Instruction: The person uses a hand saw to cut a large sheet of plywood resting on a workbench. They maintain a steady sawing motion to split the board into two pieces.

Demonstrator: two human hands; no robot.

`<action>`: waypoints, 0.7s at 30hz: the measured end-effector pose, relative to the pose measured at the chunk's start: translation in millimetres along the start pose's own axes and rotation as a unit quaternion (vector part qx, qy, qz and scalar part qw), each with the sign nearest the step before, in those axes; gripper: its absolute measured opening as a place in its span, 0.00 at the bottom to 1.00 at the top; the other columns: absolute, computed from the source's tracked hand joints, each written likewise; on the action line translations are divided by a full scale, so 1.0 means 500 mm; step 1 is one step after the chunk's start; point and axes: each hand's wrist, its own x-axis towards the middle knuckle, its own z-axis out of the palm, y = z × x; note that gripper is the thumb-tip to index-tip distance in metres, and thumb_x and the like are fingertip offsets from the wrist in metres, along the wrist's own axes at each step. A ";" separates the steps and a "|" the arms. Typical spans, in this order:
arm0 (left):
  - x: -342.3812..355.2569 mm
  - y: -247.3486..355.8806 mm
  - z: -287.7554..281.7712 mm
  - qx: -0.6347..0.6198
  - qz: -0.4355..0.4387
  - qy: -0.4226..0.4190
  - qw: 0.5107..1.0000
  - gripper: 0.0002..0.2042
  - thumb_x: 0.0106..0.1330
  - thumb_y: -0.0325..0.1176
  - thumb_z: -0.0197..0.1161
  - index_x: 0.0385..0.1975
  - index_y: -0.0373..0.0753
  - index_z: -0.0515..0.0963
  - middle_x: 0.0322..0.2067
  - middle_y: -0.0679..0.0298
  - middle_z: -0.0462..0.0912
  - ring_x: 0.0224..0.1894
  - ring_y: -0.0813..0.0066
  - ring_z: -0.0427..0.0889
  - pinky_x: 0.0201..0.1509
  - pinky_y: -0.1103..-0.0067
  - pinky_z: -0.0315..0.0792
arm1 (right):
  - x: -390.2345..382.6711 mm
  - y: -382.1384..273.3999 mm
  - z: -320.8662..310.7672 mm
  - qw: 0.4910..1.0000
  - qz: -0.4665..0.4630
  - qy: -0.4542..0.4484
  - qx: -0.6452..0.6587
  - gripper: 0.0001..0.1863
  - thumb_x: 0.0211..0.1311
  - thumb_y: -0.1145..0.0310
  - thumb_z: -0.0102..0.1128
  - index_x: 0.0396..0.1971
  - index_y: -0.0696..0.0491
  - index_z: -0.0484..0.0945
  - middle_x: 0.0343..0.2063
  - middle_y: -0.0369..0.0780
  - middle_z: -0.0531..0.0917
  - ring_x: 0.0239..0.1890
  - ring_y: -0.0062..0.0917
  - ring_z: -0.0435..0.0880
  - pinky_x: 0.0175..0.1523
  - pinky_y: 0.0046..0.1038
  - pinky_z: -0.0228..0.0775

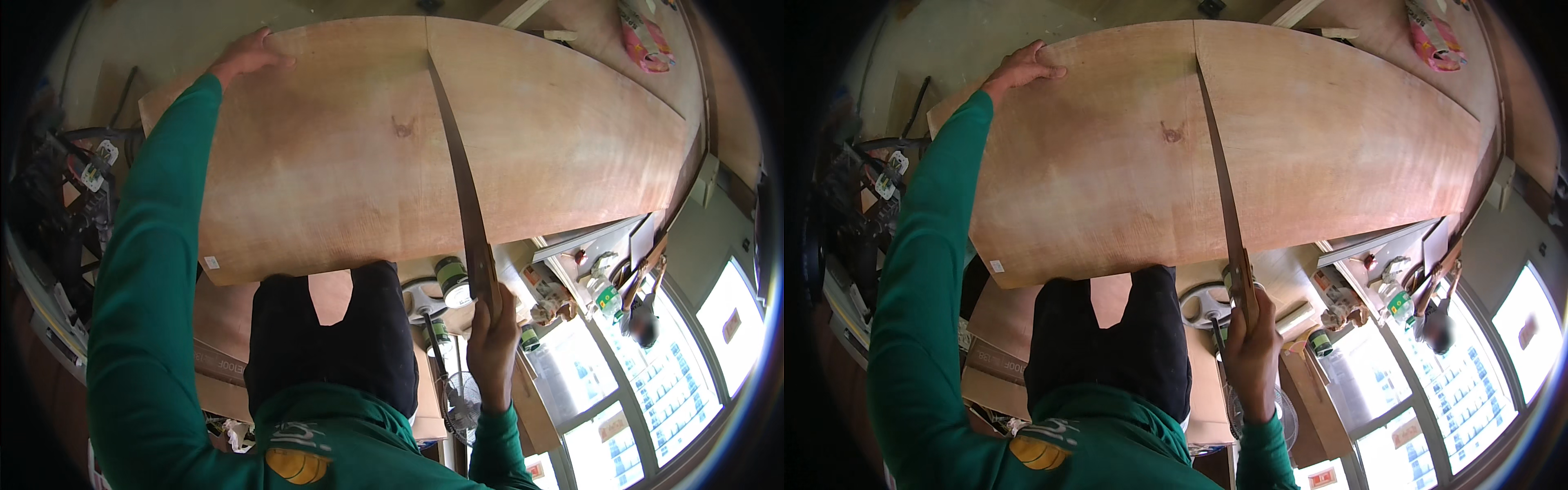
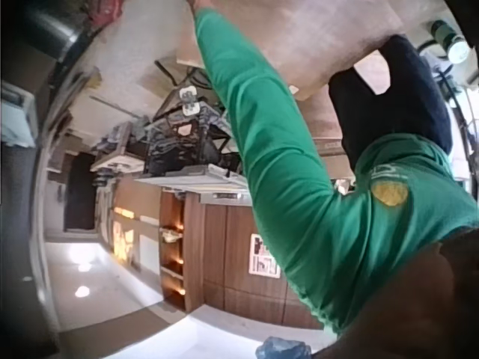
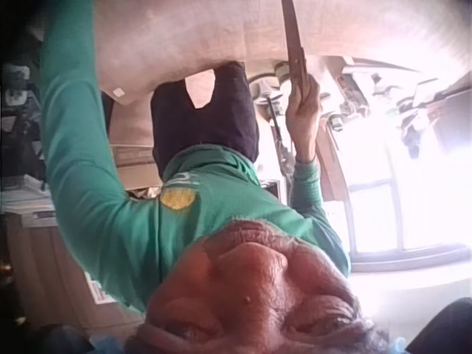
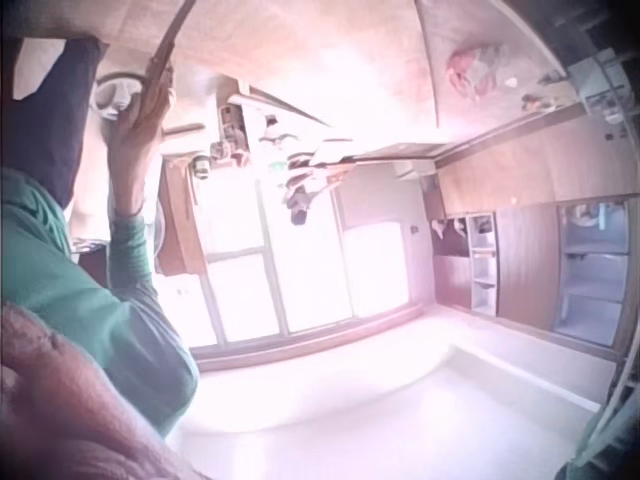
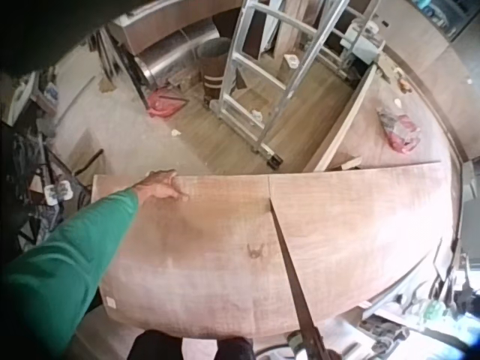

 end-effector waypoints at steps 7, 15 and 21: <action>0.003 0.034 0.007 -0.013 0.025 -0.034 0.999 0.65 0.50 0.64 0.80 0.82 0.31 0.52 0.78 0.45 0.63 0.81 0.53 0.61 0.82 0.64 0.60 | 0.469 0.022 0.240 0.982 -0.170 0.071 0.036 0.18 0.80 0.58 0.56 0.54 0.58 0.75 0.36 0.65 0.84 0.42 0.65 0.84 0.40 0.55 0.77; -0.010 -0.008 -0.003 -0.011 -0.017 -0.016 1.000 0.66 0.50 0.66 0.80 0.82 0.32 0.52 0.81 0.45 0.58 0.83 0.52 0.56 0.84 0.63 0.56 | 0.142 -0.001 0.067 0.999 -0.048 -0.014 0.012 0.16 0.80 0.66 0.55 0.60 0.58 0.75 0.36 0.58 0.86 0.40 0.56 0.89 0.40 0.47 0.79; -0.006 0.009 -0.013 0.020 0.000 -0.009 1.000 0.65 0.50 0.64 0.80 0.82 0.31 0.53 0.80 0.46 0.60 0.82 0.52 0.58 0.83 0.63 0.58 | 0.150 0.014 0.065 0.995 -0.101 0.000 -0.022 0.18 0.80 0.67 0.56 0.62 0.58 0.75 0.37 0.57 0.88 0.41 0.52 0.91 0.42 0.46 0.81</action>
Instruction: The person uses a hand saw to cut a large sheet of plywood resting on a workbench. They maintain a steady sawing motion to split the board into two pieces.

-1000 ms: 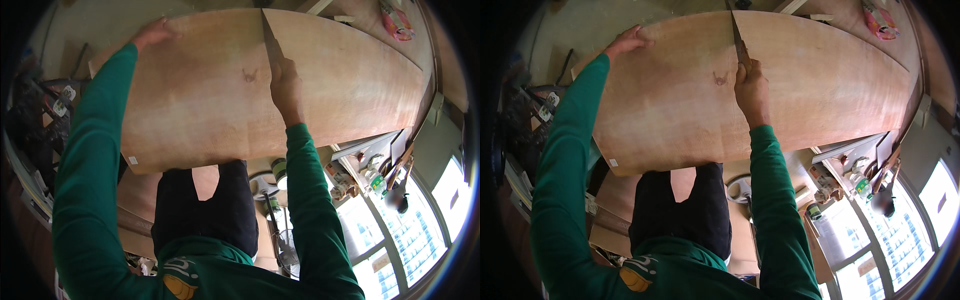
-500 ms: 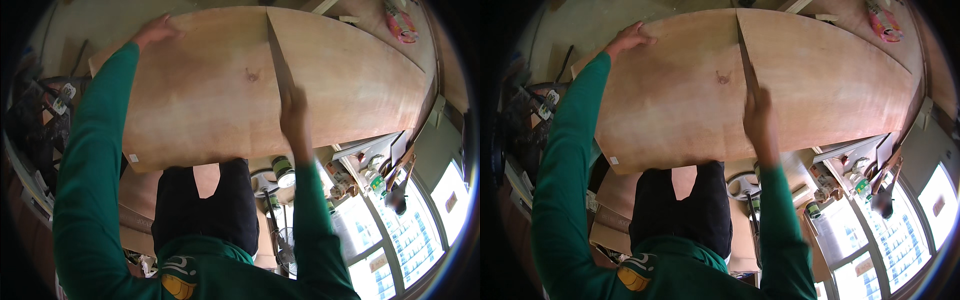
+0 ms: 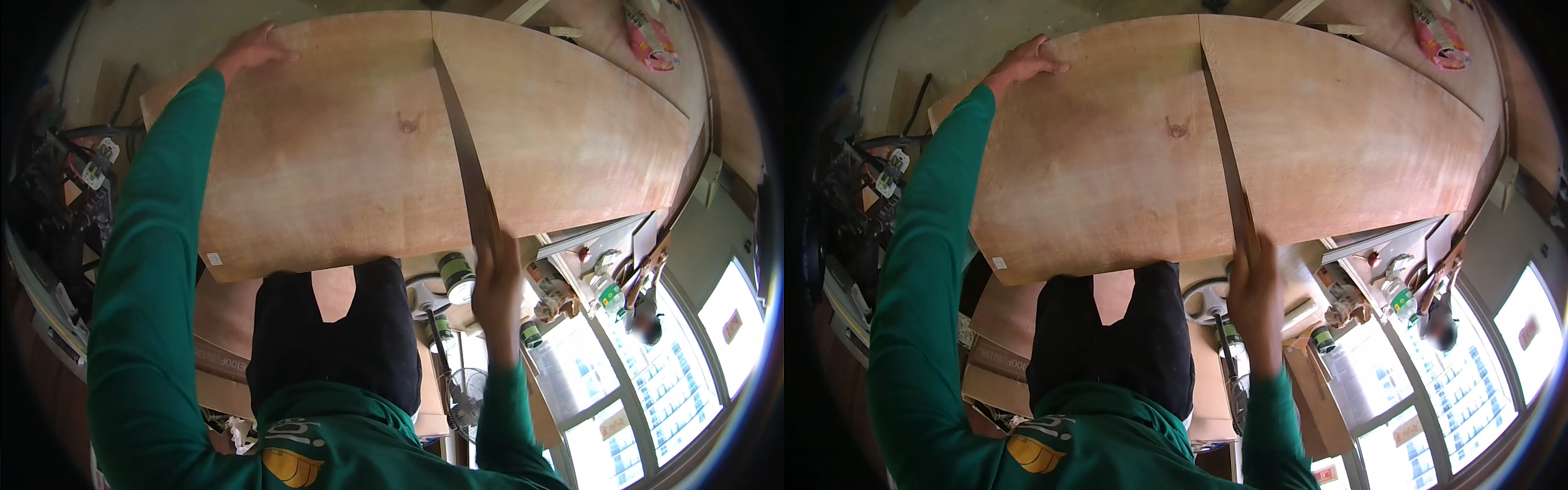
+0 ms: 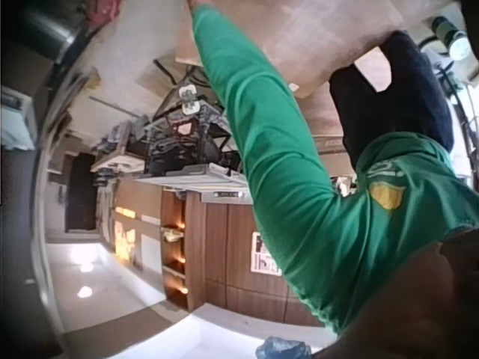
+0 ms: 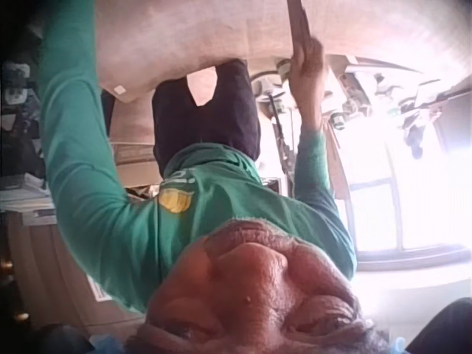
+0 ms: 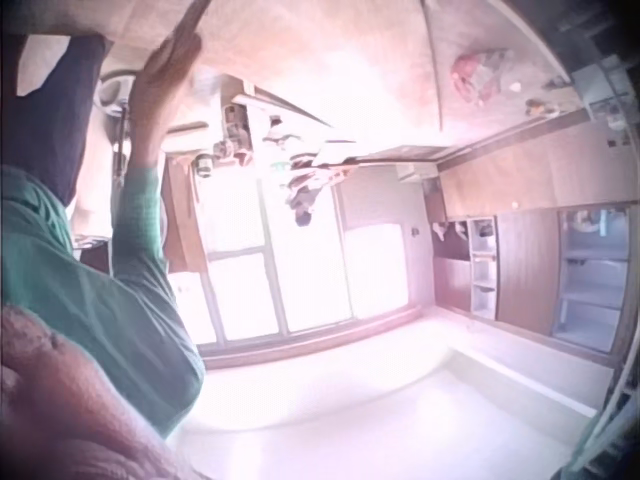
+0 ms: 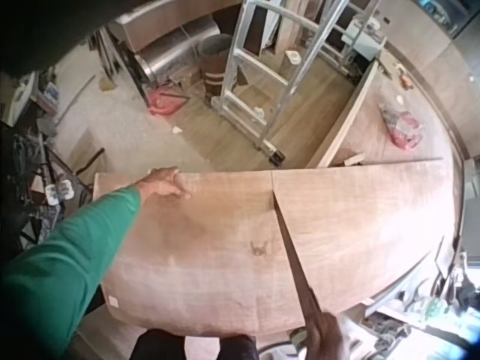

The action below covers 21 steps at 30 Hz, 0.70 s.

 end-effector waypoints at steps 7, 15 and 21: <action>-0.002 0.028 0.007 -0.033 0.013 -0.010 0.999 0.64 0.51 0.63 0.80 0.81 0.30 0.53 0.79 0.45 0.62 0.81 0.52 0.62 0.83 0.63 0.59 | 0.297 0.043 0.176 0.994 -0.060 0.069 0.056 0.17 0.80 0.61 0.56 0.56 0.57 0.75 0.38 0.64 0.85 0.42 0.66 0.84 0.40 0.56 0.76; 0.030 -0.029 0.013 -0.023 0.013 0.012 1.000 0.65 0.49 0.64 0.81 0.81 0.29 0.54 0.79 0.45 0.62 0.81 0.52 0.61 0.82 0.64 0.60 | -0.127 -0.028 -0.056 0.998 0.063 0.004 0.010 0.18 0.79 0.68 0.56 0.62 0.60 0.73 0.38 0.57 0.88 0.43 0.51 0.92 0.44 0.47 0.82; 0.014 0.059 -0.001 -0.040 0.045 -0.051 0.997 0.67 0.48 0.65 0.81 0.81 0.29 0.52 0.79 0.45 0.62 0.82 0.52 0.60 0.84 0.64 0.57 | 0.300 0.073 0.188 0.991 -0.072 0.099 0.058 0.16 0.81 0.59 0.56 0.55 0.55 0.74 0.34 0.62 0.85 0.39 0.65 0.84 0.37 0.57 0.74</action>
